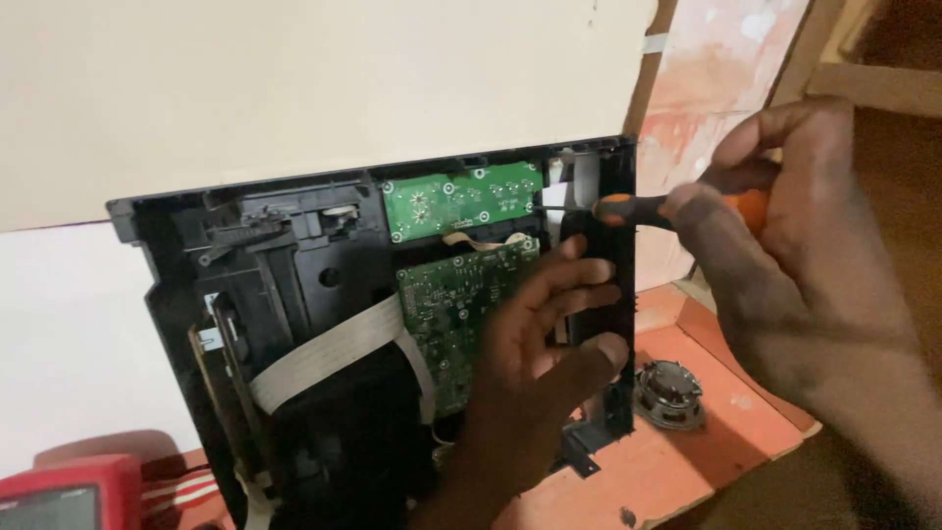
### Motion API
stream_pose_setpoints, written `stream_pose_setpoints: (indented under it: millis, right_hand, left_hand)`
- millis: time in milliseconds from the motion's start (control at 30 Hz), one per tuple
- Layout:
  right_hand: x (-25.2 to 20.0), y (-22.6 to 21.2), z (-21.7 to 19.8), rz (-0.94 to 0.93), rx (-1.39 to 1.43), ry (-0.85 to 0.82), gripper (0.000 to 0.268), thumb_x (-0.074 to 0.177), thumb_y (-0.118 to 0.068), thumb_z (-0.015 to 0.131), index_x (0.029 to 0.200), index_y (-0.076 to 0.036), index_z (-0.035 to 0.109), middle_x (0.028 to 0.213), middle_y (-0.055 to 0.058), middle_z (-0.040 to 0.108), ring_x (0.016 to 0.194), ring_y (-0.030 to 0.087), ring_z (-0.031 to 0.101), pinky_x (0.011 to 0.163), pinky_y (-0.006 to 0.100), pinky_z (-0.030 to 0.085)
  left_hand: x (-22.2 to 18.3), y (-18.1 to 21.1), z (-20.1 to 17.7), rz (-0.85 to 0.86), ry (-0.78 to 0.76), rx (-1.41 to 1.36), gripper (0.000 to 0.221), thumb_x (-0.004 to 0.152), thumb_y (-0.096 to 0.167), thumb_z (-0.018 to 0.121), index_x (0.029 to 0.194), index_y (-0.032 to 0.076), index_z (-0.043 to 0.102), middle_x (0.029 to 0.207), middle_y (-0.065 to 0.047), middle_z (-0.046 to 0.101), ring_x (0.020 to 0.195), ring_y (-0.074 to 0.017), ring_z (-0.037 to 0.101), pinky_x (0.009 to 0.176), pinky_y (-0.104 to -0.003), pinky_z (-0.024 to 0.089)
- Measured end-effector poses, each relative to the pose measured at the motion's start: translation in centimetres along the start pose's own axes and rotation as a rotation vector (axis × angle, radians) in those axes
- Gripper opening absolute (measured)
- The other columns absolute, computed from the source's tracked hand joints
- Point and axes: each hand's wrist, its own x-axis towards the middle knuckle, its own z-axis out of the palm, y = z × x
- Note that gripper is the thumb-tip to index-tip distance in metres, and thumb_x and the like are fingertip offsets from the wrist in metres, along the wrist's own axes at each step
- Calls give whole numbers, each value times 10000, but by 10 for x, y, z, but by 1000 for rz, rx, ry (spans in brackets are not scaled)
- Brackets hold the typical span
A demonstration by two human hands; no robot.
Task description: The person is disassembling or assembling an electronic device, specifically working on the circuit board and internal components using a screwdriver.
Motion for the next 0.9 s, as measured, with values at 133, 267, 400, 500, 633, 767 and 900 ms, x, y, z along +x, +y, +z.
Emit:
stream_pose_setpoints:
  millis: [133,267,400,500,633,767,900]
  right_hand:
    - [7,-10,-9,239,-41,-103,190,1030,-356,487,1071,-174,525,660,17,677,615,184,620,709,376,443]
    - [16,23,-16,256,156,-222,217,1044,-329,619,977,-127,577,633,103,646,533,197,484,544,336,387]
    - [10,71,-26,350,272,-229,221,947,-208,651,1143,-107,653,953,42,711,812,135,603,760,263,448]
    - [-3,115,-21,511,393,-230,252,959,-79,635,1205,-46,677,1024,84,688,940,174,606,842,283,432]
    - [-18,165,-6,700,290,-300,238,889,-261,696,857,-28,657,1362,-68,763,1235,58,609,1056,231,332]
    - [-29,190,4,756,388,-359,401,926,-206,698,1288,-185,869,767,-7,406,678,155,308,667,246,213]
    - [-35,221,18,740,208,-434,235,914,-276,837,771,-91,816,717,-11,557,666,132,452,641,260,310]
  left_hand:
    - [0,-3,4,-64,-34,36,670,756,557,729,1268,131,657,1595,-35,474,1223,-247,657,753,-413,600]
    - [0,4,11,-116,-92,108,676,776,538,700,1310,127,640,1491,-28,594,1159,-195,691,735,-370,563]
    - [2,3,19,-243,-24,147,621,711,360,728,1273,97,703,1146,-74,757,932,-131,673,676,-257,481]
    - [1,-1,23,-317,-5,176,600,668,348,730,1214,101,762,910,-89,797,777,-109,655,677,-266,474]
    - [0,-9,26,-343,-107,214,666,680,526,736,1174,81,785,850,-57,739,793,-125,681,655,-273,440]
    - [2,-8,37,-600,-17,286,647,606,452,746,1131,91,858,840,-73,759,746,-156,674,688,-296,487]
    - [-1,-25,34,-459,-100,299,611,638,494,757,1083,85,847,832,-56,769,761,-126,704,644,-268,513]
